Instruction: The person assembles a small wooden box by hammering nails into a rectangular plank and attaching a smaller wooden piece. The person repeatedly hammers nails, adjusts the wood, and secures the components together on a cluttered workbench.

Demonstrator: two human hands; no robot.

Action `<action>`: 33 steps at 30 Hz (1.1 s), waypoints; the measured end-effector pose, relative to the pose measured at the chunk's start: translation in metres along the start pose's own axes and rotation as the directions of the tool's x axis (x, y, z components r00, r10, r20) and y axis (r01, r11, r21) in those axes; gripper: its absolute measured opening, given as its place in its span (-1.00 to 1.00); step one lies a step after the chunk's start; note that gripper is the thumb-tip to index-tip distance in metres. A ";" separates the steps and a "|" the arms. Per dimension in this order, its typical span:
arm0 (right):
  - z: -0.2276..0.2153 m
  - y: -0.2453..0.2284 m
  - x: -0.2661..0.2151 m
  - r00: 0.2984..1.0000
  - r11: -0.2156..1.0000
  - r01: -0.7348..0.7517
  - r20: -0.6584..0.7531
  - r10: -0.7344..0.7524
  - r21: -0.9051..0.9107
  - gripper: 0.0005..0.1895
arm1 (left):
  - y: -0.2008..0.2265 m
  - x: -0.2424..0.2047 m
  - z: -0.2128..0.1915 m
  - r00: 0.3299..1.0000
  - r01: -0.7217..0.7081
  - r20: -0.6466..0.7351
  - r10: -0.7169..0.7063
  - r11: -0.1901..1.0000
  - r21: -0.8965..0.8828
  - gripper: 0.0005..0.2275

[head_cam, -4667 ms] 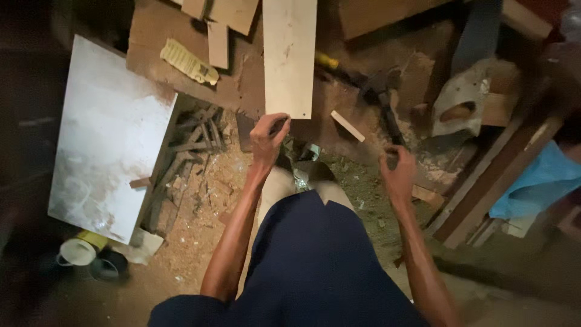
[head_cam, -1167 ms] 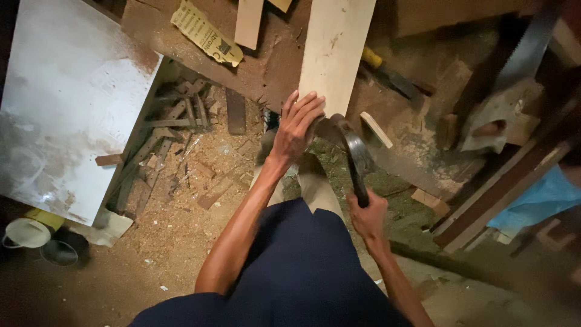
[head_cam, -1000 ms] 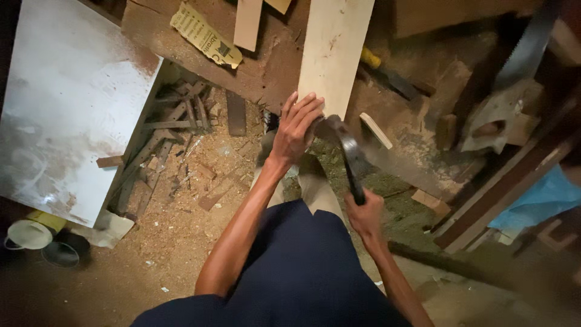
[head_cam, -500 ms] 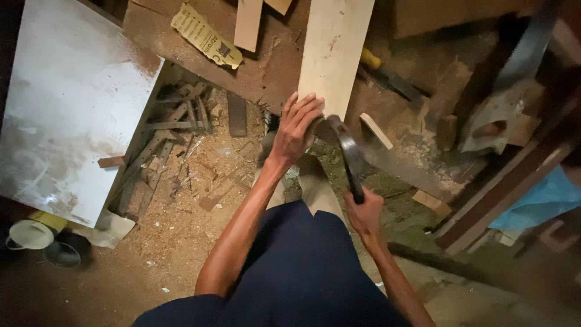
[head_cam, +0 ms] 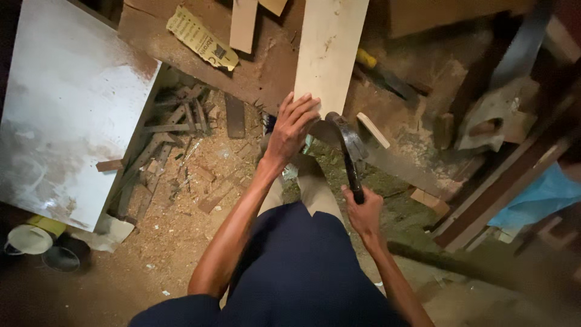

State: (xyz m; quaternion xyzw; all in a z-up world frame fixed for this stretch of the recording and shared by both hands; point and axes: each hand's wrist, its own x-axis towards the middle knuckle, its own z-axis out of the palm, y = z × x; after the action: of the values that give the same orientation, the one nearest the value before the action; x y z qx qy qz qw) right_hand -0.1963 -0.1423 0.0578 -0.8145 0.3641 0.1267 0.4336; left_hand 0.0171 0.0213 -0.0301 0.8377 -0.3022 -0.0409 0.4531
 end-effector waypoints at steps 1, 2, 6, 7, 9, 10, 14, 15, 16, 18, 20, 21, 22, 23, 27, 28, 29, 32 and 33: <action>0.000 0.002 0.000 1.000 1.000 0.001 0.018 -0.001 -0.005 -0.52 | 0.000 0.000 0.002 1.000 0.011 -0.009 -0.011 1.000 -0.015 -0.81; 0.000 0.003 -0.001 0.999 1.000 0.002 0.035 -0.001 -0.010 -0.48 | 0.000 -0.001 0.002 1.000 0.021 -0.017 -0.021 0.999 -0.030 -0.84; 0.000 0.003 -0.002 0.997 0.999 -0.052 0.057 0.052 -0.003 -0.52 | 0.000 0.000 0.003 1.000 0.008 0.008 -0.008 1.000 -0.011 -0.73; 0.001 0.003 -0.002 0.997 0.998 -0.054 0.056 0.053 0.025 -0.53 | -0.001 0.000 0.003 1.000 0.012 0.013 -0.012 1.000 -0.005 -0.73; 0.003 0.004 -0.003 0.996 0.996 -0.073 0.058 0.070 0.049 -0.52 | -0.002 -0.002 0.004 1.000 0.007 0.008 -0.007 1.000 -0.008 -0.74; 0.004 0.006 -0.004 0.994 0.995 -0.091 0.060 0.088 0.044 -0.51 | -0.002 -0.002 0.004 1.000 -0.002 -0.002 0.002 1.000 -0.017 -0.75; 0.003 0.016 -0.003 1.000 0.998 0.008 0.020 -0.007 -0.060 -0.58 | -0.004 -0.003 0.008 1.000 -0.024 -0.014 0.024 1.000 0.008 -0.74; 0.004 0.018 -0.002 1.000 0.997 0.028 0.013 -0.027 -0.066 -0.60 | -0.005 -0.002 0.008 1.000 -0.018 -0.005 0.018 1.000 0.004 -0.72; 0.006 0.019 -0.002 0.999 0.996 0.049 0.005 -0.048 -0.072 -0.62 | -0.004 -0.002 0.006 1.000 -0.013 0.003 0.013 1.000 0.000 -0.69; 0.007 0.019 -0.003 0.994 0.993 0.106 -0.006 -0.106 -0.049 -0.66 | -0.002 -0.003 0.004 1.000 0.004 0.011 -0.003 1.000 -0.014 -0.67; 0.012 0.015 0.001 0.983 0.983 0.185 -0.021 -0.184 0.015 -0.68 | -0.002 -0.001 0.002 1.000 0.020 0.008 -0.019 0.999 -0.030 -0.68; 0.014 0.014 0.003 0.989 0.989 0.146 0.001 -0.146 0.016 -0.69 | -0.002 -0.001 0.002 1.000 0.021 0.000 -0.021 0.999 -0.044 -0.68; 0.016 0.015 0.005 0.994 0.994 0.106 0.022 -0.107 0.016 -0.69 | -0.003 -0.001 0.002 1.000 0.023 -0.007 -0.023 0.998 -0.058 -0.68; 0.017 0.017 0.004 0.997 0.998 0.065 0.039 -0.065 0.014 -0.69 | -0.003 -0.001 0.002 1.000 0.022 -0.014 -0.023 0.997 -0.074 -0.68; 0.016 0.032 -0.001 0.983 0.982 0.182 -0.032 -0.183 -0.047 -0.69 | -0.001 0.000 0.001 0.999 0.040 -0.009 -0.041 0.997 -0.062 -0.69; 0.016 0.036 -0.002 0.970 0.971 0.231 -0.057 -0.235 -0.061 -0.69 | 0.000 0.001 0.001 0.999 0.038 -0.016 -0.039 0.997 -0.067 -0.72; 0.016 0.041 -0.004 0.955 0.958 0.278 -0.084 -0.284 -0.077 -0.68 | 0.001 0.002 0.001 0.999 0.033 -0.022 -0.035 0.997 -0.075 -0.74; 0.020 0.044 0.001 0.936 0.935 0.320 -0.102 -0.337 -0.150 -0.54 | 0.003 0.002 -0.001 0.998 0.053 -0.013 -0.054 0.995 -0.079 -0.74; 0.020 0.039 0.003 0.966 0.965 0.249 -0.050 -0.254 -0.086 -0.61 | 0.002 0.002 -0.002 0.999 0.051 -0.010 -0.052 0.995 -0.080 -0.73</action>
State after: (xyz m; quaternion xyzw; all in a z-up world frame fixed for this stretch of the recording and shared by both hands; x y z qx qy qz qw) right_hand -0.2198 -0.1416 0.0199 -0.8740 0.2656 0.0601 0.4025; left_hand 0.0185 0.0207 -0.0274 0.8266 -0.2761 -0.0597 0.4868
